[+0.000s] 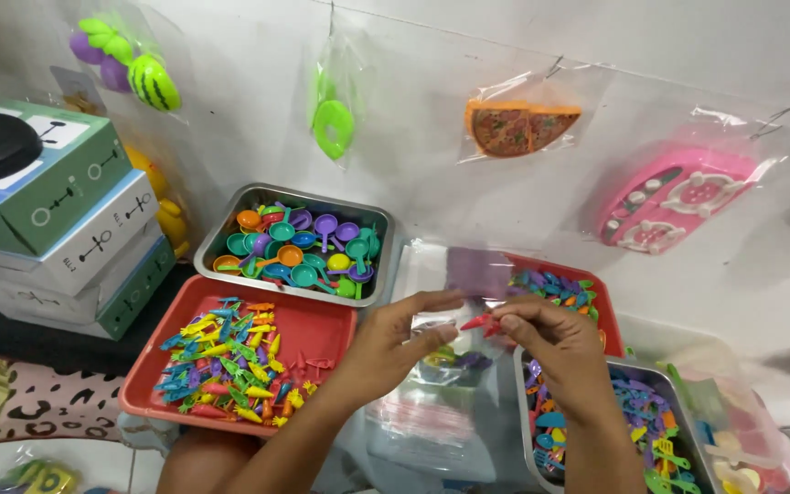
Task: The person is cleaning small plastic toys with a cloth and packaging them into clear plastic bags.
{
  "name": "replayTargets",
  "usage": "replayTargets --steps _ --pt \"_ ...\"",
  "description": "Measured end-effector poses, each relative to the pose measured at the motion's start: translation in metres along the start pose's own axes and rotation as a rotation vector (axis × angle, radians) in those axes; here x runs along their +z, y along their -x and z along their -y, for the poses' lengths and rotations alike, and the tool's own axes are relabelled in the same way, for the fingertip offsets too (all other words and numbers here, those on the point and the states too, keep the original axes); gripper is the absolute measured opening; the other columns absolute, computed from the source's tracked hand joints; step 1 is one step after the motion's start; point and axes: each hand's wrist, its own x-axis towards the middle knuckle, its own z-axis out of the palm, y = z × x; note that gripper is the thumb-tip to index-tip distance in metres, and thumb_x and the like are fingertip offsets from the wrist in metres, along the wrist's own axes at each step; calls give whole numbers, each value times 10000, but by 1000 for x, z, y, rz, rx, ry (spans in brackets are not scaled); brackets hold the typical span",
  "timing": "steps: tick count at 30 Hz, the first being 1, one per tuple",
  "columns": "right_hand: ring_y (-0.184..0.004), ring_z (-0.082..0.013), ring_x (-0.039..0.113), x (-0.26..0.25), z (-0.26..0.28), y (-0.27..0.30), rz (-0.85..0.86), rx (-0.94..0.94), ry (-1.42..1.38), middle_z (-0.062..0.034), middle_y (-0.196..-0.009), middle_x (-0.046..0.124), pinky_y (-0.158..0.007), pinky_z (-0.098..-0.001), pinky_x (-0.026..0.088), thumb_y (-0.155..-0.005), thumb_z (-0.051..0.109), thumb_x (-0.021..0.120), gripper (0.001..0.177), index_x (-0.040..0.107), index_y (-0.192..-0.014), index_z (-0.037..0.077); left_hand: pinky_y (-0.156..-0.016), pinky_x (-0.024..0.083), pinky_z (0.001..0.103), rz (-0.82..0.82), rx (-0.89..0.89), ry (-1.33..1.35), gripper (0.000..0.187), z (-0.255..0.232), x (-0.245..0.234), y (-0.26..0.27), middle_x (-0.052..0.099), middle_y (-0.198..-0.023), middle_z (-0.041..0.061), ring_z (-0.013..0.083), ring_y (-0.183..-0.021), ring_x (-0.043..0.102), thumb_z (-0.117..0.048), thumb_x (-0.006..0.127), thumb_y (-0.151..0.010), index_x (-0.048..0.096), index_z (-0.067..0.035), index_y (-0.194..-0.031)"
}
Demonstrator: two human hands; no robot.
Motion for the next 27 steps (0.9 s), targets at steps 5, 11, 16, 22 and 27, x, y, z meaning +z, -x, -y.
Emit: replayTargets --steps 5,11,16,22,27 --pt "-961 -179 622 -4 -12 -2 -31 -41 -58 -112 -1158 681 -821 -314 545 -905 18 689 137 768 -1009 -23 -851 593 272 -159 181 242 228 6 12 -2 784 -1058 105 166 -936 725 -110 650 -974 749 12 -1140" --pt "-1323 -261 517 -7 24 9 -40 -383 -113 -153 -1435 540 -1123 -405 469 -935 119 675 97 724 -1017 100 -642 502 235 -168 209 123 183 -5 18 2 795 -971 68 112 -765 651 -118 720 -919 797 -32 -1062" --pt "-1333 -239 504 0 44 23 -102 -469 -117 -160 -1458 532 -1137 -376 455 -943 141 674 82 709 -1002 96 -625 502 256 -105 267 -38 158 -18 23 9 803 -932 68 131 -722 658 -107 756 -868 803 -35 -1000" --pt "-1322 -247 503 4 52 23 -173 -394 -118 -137 -1439 546 -1161 -386 399 -954 164 665 110 711 -982 69 -634 540 270 -37 304 -100 176 -26 29 15 798 -903 91 159 -712 686 -113 763 -854 799 -34 -1008" --pt "-1293 -261 508 -7 47 19 -56 -291 22 -140 -1433 568 -1087 -387 419 -911 97 637 119 732 -954 39 -590 485 271 -19 312 -98 212 -28 31 17 780 -912 82 144 -683 631 -79 759 -862 798 -74 -1070"
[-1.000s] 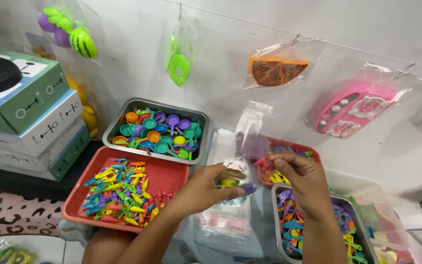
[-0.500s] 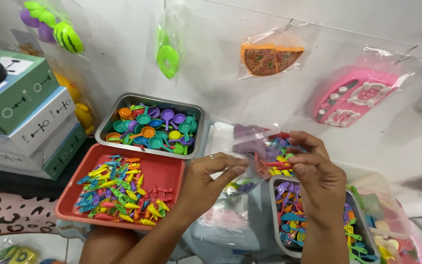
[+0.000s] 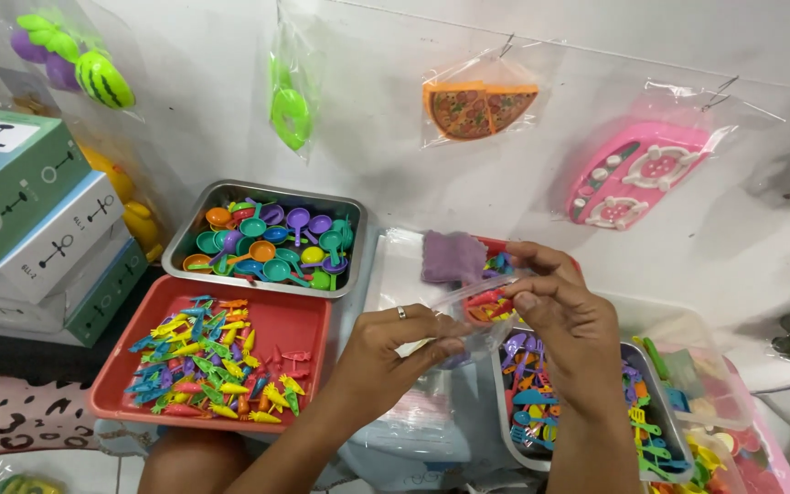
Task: The person is cleaning small plastic toys with a cloth and packaging them into clear plastic bags.
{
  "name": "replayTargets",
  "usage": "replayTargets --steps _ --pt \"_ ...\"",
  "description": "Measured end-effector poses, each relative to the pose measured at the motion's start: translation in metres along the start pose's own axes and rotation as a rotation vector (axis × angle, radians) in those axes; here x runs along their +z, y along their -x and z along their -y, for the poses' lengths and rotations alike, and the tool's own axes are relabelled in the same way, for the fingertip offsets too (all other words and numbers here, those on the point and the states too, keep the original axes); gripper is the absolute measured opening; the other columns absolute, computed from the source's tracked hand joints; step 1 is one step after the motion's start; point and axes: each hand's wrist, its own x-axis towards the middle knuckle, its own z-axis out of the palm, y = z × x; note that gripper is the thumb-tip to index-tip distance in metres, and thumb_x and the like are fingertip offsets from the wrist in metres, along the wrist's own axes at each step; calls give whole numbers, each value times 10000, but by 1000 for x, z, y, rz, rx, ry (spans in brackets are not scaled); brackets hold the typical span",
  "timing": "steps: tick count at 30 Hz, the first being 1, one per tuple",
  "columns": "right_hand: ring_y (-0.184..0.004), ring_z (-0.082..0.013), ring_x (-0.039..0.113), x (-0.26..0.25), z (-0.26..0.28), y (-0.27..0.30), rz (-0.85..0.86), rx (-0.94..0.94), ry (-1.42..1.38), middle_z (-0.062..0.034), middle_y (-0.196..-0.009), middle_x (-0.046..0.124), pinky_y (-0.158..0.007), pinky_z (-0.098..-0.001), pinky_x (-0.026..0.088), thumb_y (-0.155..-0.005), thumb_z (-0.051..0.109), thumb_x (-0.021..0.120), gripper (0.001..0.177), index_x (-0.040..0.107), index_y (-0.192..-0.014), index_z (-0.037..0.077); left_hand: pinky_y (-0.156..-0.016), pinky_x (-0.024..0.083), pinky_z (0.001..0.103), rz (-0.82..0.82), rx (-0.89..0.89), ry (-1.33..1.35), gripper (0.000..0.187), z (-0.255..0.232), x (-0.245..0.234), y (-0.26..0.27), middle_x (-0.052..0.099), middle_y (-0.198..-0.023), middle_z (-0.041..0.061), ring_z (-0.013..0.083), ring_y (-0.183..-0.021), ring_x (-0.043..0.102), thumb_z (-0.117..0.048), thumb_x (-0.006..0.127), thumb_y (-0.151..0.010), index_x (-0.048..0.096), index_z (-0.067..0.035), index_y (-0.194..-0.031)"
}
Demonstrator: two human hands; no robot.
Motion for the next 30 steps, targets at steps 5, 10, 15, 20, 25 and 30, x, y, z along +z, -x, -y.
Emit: replayTargets --steps 5,10,15,20,25,30 --pt "-1303 -280 534 -2 -4 0 38 11 -59 -187 -1430 559 -1018 -380 469 -899 68 642 114 735 -935 12 -649 519 267 -59 16 0 176 1 0 0 793 -959 71 148 -750 677 -90 743 -876 795 -41 -1037" --pt "-1394 -304 441 0 -3 0 76 -56 -84 -178 -1509 502 -1133 -434 403 -895 89 621 103 716 -920 58 -666 540 274 -97 46 -8 147 7 1 0 787 -923 92 166 -735 687 -86 753 -867 784 4 -979" --pt "-1325 -288 471 -2 -15 0 73 -107 -202 -215 -1481 496 -1095 -420 457 -915 111 588 118 688 -945 57 -564 521 220 -105 10 11 202 7 3 0 803 -1034 109 113 -667 623 -68 740 -875 784 -19 -1066" --pt "-1340 -310 487 1 -11 1 77 -89 -100 -186 -1464 532 -1113 -447 419 -896 108 618 85 696 -926 89 -577 523 223 -91 2 40 195 9 3 2 801 -970 91 118 -675 628 -42 743 -866 785 -1 -1052" --pt "-1349 -277 517 2 -8 2 75 -82 -22 -147 -1421 574 -1105 -427 441 -879 56 621 104 716 -917 75 -582 517 225 -75 -11 96 199 12 5 3 795 -963 97 122 -688 632 -41 759 -854 781 19 -1043" --pt "-1348 -296 527 1 -15 1 141 -2 -77 -173 -1396 571 -1112 -433 437 -902 50 663 88 728 -957 26 -565 477 230 -81 -25 91 190 11 5 2 785 -865 81 111 -646 596 -38 772 -840 795 10 -1023"
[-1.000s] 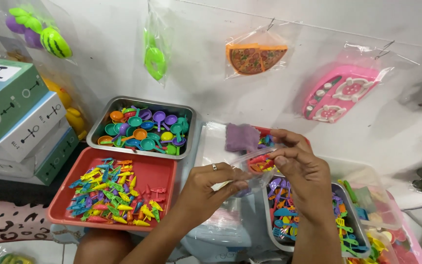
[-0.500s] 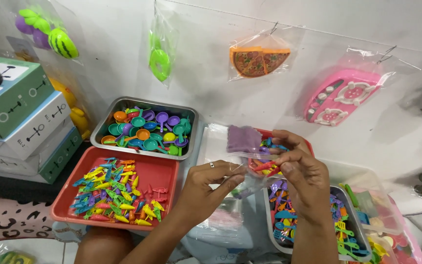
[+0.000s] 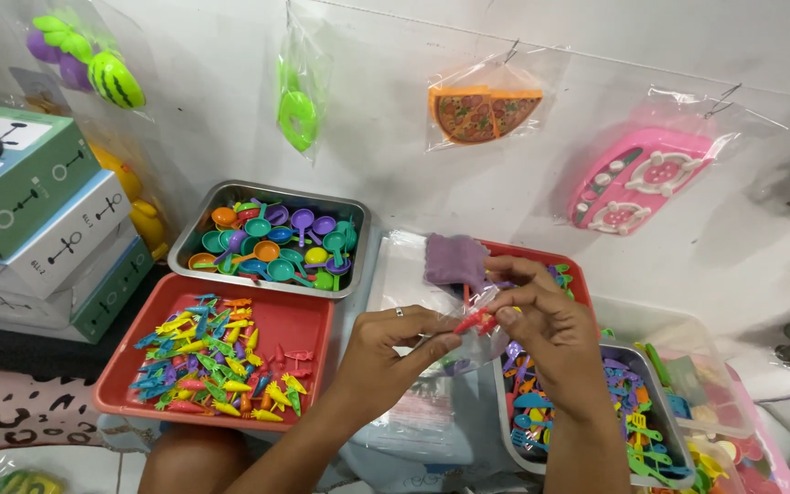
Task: The person is cleaning small plastic toys with a cloth and packaging them into clear plastic bags.
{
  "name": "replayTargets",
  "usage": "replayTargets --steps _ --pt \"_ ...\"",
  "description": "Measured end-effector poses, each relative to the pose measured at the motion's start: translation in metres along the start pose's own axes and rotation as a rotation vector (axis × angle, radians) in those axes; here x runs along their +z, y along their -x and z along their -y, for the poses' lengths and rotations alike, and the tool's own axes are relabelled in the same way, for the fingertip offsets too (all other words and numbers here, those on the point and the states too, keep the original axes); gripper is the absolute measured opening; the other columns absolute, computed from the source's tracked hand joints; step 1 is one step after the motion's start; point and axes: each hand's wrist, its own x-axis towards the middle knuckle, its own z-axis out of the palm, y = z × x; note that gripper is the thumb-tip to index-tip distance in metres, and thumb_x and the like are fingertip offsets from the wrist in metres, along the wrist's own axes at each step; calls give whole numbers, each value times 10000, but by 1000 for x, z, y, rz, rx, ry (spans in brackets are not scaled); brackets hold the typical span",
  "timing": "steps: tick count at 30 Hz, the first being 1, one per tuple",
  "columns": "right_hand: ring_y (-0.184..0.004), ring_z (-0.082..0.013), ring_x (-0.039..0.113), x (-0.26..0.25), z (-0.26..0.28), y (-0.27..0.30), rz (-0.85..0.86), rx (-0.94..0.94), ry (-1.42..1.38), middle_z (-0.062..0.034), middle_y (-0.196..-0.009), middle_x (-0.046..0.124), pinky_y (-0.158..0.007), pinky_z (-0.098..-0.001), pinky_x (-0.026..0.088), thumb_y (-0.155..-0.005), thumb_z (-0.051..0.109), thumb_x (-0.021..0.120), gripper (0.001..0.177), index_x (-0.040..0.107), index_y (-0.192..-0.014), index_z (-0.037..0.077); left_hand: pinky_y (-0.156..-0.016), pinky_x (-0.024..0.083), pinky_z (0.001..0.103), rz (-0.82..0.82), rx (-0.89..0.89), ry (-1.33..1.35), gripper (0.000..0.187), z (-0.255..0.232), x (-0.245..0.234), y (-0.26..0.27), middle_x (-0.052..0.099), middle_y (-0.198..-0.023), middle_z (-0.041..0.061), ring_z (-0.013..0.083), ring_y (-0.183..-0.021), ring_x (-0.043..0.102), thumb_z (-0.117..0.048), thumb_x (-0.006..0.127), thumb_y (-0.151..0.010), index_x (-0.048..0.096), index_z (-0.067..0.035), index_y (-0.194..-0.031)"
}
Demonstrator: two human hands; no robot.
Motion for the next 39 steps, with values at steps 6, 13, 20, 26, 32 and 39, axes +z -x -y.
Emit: replayTargets --steps 6,13,20,26,32,39 --pt "-1256 -243 497 -4 -3 4 -187 -129 -334 -163 -1398 516 -1097 -402 466 -992 109 595 112 684 -1018 45 -526 460 220 -3 -52 32 119 -1 0 -1 826 -897 100 92 -615 588 -66 813 -806 812 -1 -906" --pt "-1223 -234 540 0 3 4 -160 -63 -163 -162 -1378 552 -1037 -359 496 -971 61 593 108 698 -974 40 -526 438 223 2 -77 67 170 0 1 1 774 -786 88 95 -606 548 -55 829 -798 827 -20 -964" --pt "-1310 -292 541 -16 -8 5 -91 45 -73 -183 -1324 596 -1064 -440 446 -893 57 644 89 724 -921 30 -585 505 212 -38 -32 35 129 2 -1 0 811 -905 74 95 -647 609 -34 796 -822 813 -13 -948" --pt "-1366 -325 534 -17 0 4 -13 123 -159 -213 -1354 618 -1124 -476 397 -914 81 623 90 696 -884 38 -593 500 228 -49 -25 2 137 -1 -1 0 809 -891 65 102 -651 612 -63 790 -828 813 -23 -957" --pt "-1159 -292 635 -24 2 9 6 211 -122 -260 -1264 720 -861 -391 548 -926 54 625 117 724 -948 -5 -642 570 256 -26 -44 -15 181 -2 0 0 796 -934 81 135 -709 666 -77 764 -836 783 7 -995" --pt "-1084 -225 653 -11 17 4 -45 239 -54 -222 -1420 641 -758 -325 558 -907 47 636 138 735 -968 -30 -668 578 261 14 -58 25 299 -5 1 0 805 -1055 94 143 -812 693 -79 736 -861 758 -38 -1157"
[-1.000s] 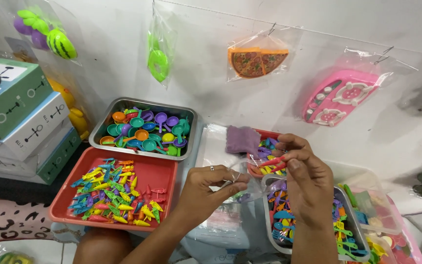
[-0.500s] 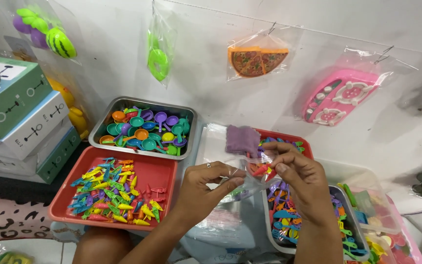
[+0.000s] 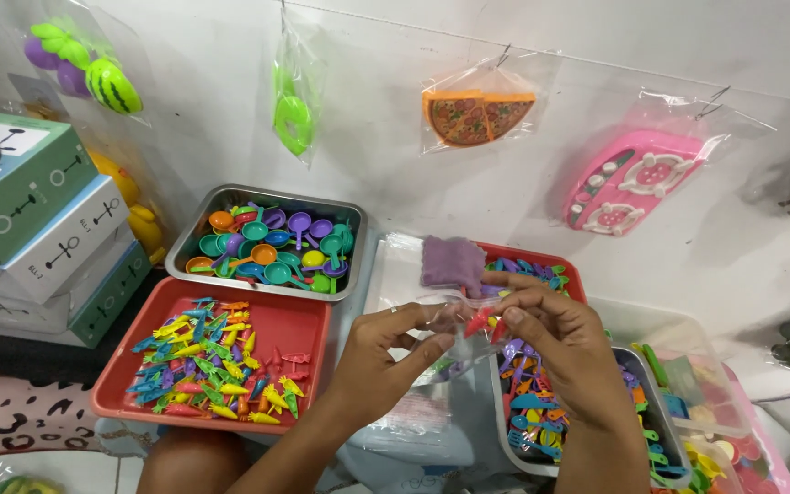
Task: The person is cleaning small plastic toys with a cloth and packaging them into clear plastic bags.
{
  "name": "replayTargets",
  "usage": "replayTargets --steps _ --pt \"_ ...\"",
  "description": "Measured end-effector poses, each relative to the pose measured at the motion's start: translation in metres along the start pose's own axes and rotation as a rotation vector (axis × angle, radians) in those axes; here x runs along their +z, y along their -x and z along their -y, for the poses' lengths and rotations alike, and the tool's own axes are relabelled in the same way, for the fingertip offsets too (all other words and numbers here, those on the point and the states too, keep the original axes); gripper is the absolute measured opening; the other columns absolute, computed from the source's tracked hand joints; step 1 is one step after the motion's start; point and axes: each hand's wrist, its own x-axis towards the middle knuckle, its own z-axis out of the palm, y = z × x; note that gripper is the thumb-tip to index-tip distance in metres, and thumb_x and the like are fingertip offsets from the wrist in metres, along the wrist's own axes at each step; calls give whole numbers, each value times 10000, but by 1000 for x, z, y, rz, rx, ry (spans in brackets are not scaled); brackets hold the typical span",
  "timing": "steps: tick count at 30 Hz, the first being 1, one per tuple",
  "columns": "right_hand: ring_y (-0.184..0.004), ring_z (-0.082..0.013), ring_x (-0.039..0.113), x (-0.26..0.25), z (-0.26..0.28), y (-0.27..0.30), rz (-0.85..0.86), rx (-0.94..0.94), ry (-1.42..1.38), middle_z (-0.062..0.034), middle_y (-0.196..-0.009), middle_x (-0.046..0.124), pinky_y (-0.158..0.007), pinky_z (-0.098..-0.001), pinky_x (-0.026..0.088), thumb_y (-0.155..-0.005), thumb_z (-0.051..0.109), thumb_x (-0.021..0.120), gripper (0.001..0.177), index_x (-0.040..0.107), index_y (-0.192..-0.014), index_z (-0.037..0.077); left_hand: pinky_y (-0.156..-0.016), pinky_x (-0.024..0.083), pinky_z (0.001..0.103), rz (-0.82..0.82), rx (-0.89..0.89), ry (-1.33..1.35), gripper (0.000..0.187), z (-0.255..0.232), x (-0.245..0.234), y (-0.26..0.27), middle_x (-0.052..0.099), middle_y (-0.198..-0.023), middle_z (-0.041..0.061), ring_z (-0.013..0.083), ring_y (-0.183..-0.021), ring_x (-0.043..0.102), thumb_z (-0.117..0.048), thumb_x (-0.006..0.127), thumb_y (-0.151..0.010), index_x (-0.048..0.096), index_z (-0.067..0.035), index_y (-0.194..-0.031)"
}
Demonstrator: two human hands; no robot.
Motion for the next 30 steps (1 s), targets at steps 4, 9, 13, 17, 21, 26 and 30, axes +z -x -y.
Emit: replayTargets --steps 4,9,13,17,21,26,30 --pt "-968 -215 694 -1 -1 1 12 9 -16 -190 -1223 769 -782 -355 585 -920 77 652 134 746 -932 -16 -728 592 274 62 0 36 366 -5 -3 -1 802 -1132 86 146 -850 708 -84 711 -880 719 -67 -1246" --pt "-1140 -224 669 8 2 -2 -78 -22 79 -189 -1431 665 -831 -330 578 -889 59 661 151 753 -994 1 -750 597 287 46 18 11 320 -4 -4 0 810 -1106 103 162 -866 738 -86 676 -915 721 -36 -1228" --pt "-1158 -241 678 5 -8 -4 -46 10 67 -193 -1360 708 -890 -356 547 -908 56 646 132 743 -969 -9 -691 534 235 20 42 44 290 0 -3 -2 803 -1075 111 119 -823 673 -39 616 -957 716 1 -1227" --pt "-1013 -208 664 9 -19 -4 36 -61 -23 -144 -1192 744 -820 -324 546 -914 23 672 98 744 -966 -20 -831 589 269 67 97 102 302 -2 -2 -2 765 -1222 112 165 -984 733 -39 578 -997 677 -23 -1281" --pt "-905 -167 641 12 -18 -4 -39 -144 19 -114 -1049 733 -757 -265 537 -909 -15 689 105 758 -986 -37 -938 622 334 55 67 72 392 4 -2 -1 756 -1235 168 241 -1070 766 -104 686 -913 657 2 -1289" --pt "-859 -147 629 21 -15 -2 -27 -197 -5 -99 -1042 718 -716 -248 505 -903 10 708 147 766 -1035 -15 -792 617 271 -26 29 84 410 10 0 0 803 -1060 103 165 -909 763 -50 789 -828 710 -25 -1229" --pt "-1006 -223 605 29 -11 -6 -70 -195 -178 -187 -1275 587 -885 -339 527 -706 294 832 943 408 -1508 39 -818 613 267 -83 -117 192 409 10 -3 0 781 -1024 127 154 -904 735 -42 743 -869 689 -23 -1273"
